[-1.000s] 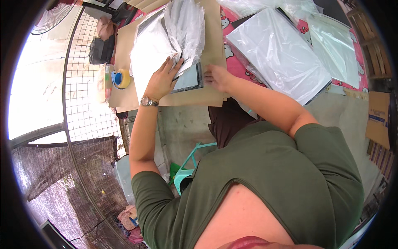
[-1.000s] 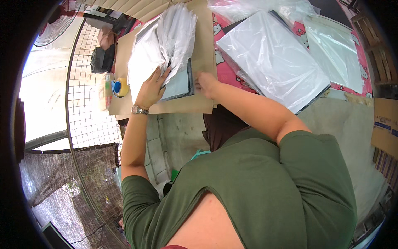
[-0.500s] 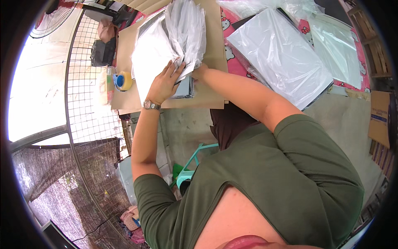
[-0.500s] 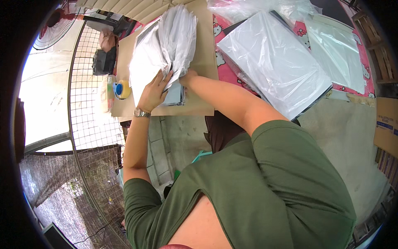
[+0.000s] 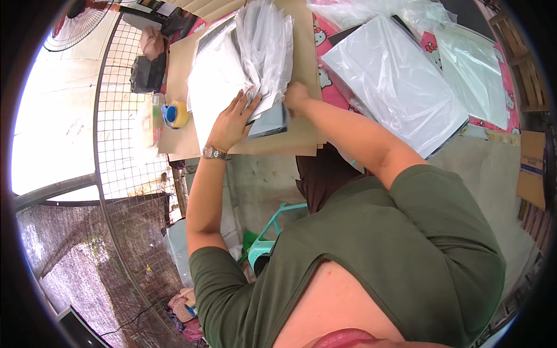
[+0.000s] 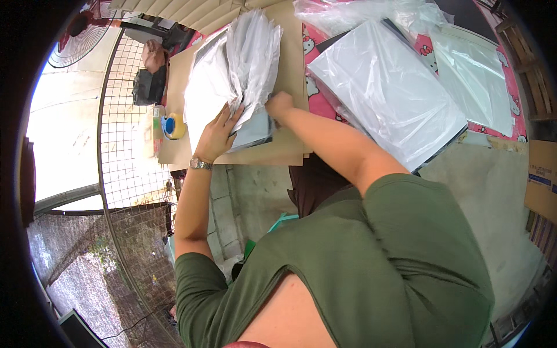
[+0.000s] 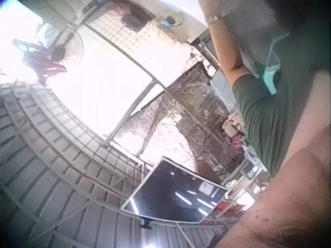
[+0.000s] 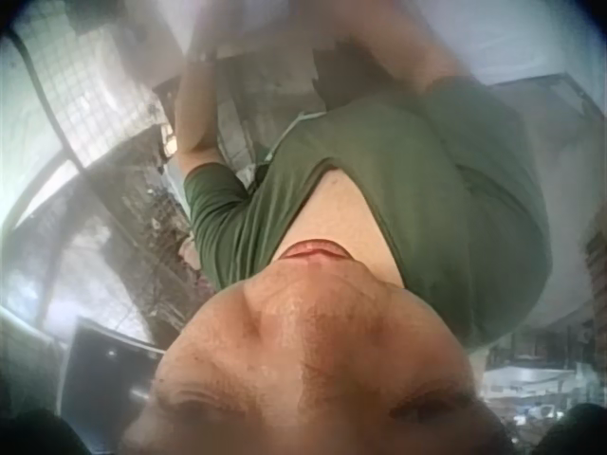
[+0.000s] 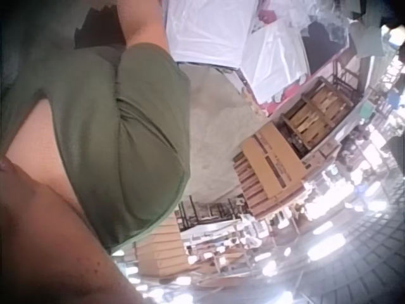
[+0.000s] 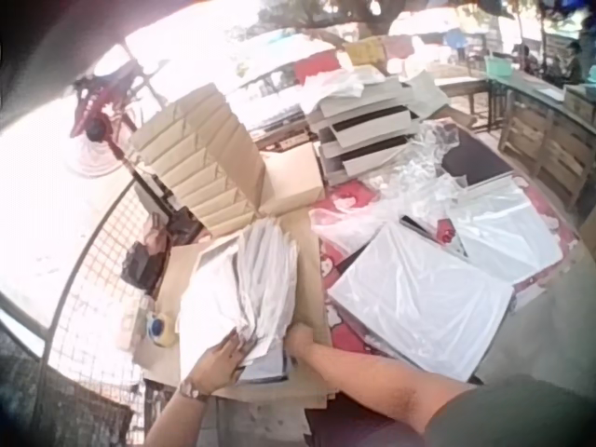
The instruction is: The person takes black boards, slides them into clear plastic bags, folds the bags over, and stacks the bagged items together on a table.
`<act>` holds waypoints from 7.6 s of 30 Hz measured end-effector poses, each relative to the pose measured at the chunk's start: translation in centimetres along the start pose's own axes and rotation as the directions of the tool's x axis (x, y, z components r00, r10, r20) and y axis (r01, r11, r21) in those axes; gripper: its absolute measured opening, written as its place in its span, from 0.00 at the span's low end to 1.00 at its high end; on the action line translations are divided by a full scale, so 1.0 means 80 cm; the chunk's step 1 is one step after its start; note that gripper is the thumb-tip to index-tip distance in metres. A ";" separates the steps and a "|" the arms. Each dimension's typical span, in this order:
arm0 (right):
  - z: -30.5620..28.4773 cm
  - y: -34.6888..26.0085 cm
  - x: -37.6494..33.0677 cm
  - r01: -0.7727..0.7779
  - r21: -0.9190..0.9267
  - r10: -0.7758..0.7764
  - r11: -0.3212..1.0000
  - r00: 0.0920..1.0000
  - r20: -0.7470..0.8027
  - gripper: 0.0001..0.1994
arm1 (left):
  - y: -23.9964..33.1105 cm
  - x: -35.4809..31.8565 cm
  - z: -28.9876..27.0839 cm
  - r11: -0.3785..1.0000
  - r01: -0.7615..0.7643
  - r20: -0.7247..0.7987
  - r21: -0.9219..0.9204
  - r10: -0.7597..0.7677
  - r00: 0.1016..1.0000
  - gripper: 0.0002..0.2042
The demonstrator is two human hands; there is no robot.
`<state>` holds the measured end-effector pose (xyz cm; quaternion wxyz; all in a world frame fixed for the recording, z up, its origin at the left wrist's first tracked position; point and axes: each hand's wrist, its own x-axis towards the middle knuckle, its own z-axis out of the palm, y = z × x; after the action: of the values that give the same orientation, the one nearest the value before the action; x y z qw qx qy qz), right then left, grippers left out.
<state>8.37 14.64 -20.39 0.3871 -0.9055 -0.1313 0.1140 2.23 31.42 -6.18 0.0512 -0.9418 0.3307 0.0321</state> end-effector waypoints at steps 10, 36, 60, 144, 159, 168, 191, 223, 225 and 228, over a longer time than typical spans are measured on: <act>-0.038 0.052 -0.064 -0.374 0.673 0.454 0.638 0.889 0.064 0.20 | 0.002 0.008 0.012 0.999 -0.042 -0.012 0.001 0.042 0.999 0.39; -0.044 0.065 -0.054 -0.305 0.585 0.360 0.752 0.932 0.024 0.27 | 0.010 0.016 0.007 0.998 -0.059 -0.030 0.012 0.059 0.998 0.39; -0.041 0.072 -0.052 -0.288 0.610 0.327 0.738 0.944 0.051 0.30 | 0.011 0.006 0.016 0.999 -0.042 0.008 0.006 0.042 0.999 0.38; -0.041 0.084 -0.062 -0.295 0.664 0.282 0.687 0.951 0.130 0.23 | 0.001 -0.009 0.059 0.958 0.047 -0.133 -0.282 -0.087 0.987 0.33; -0.098 0.072 -0.010 -0.415 0.865 0.437 0.281 0.858 0.269 0.14 | -0.366 0.020 0.181 0.085 0.713 0.181 -0.696 -0.940 0.289 0.40; -0.107 0.063 0.019 -0.419 0.872 0.367 0.252 0.875 0.315 0.26 | -0.373 0.075 0.173 0.091 0.717 0.282 -0.691 -0.879 0.384 0.47; -0.237 0.111 -0.088 -0.183 0.252 0.161 0.950 0.981 0.104 0.19 | -0.110 0.055 0.165 0.144 0.763 0.167 -0.630 -0.934 0.314 0.35; -0.265 -0.131 -0.183 0.318 -0.315 -0.324 0.894 0.946 0.036 0.17 | 0.017 -0.004 0.115 -0.235 -0.010 0.202 -0.972 -0.854 0.480 0.38; -0.206 -0.138 -0.187 0.423 0.033 -0.401 0.906 0.828 0.393 0.19 | 0.029 -0.010 0.099 -0.441 -0.441 0.141 -0.782 -0.813 0.565 0.43; -0.191 -0.115 -0.182 0.473 0.152 -0.497 0.868 0.832 0.247 0.23 | 0.053 -0.013 0.085 -0.164 -0.559 -0.051 -0.813 -0.936 0.349 0.34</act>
<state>-2.02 5.79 -1.83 0.4188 -0.8003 -0.4044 0.1433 -1.41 29.54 -13.15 -0.8243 -0.5001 -0.0964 -0.2471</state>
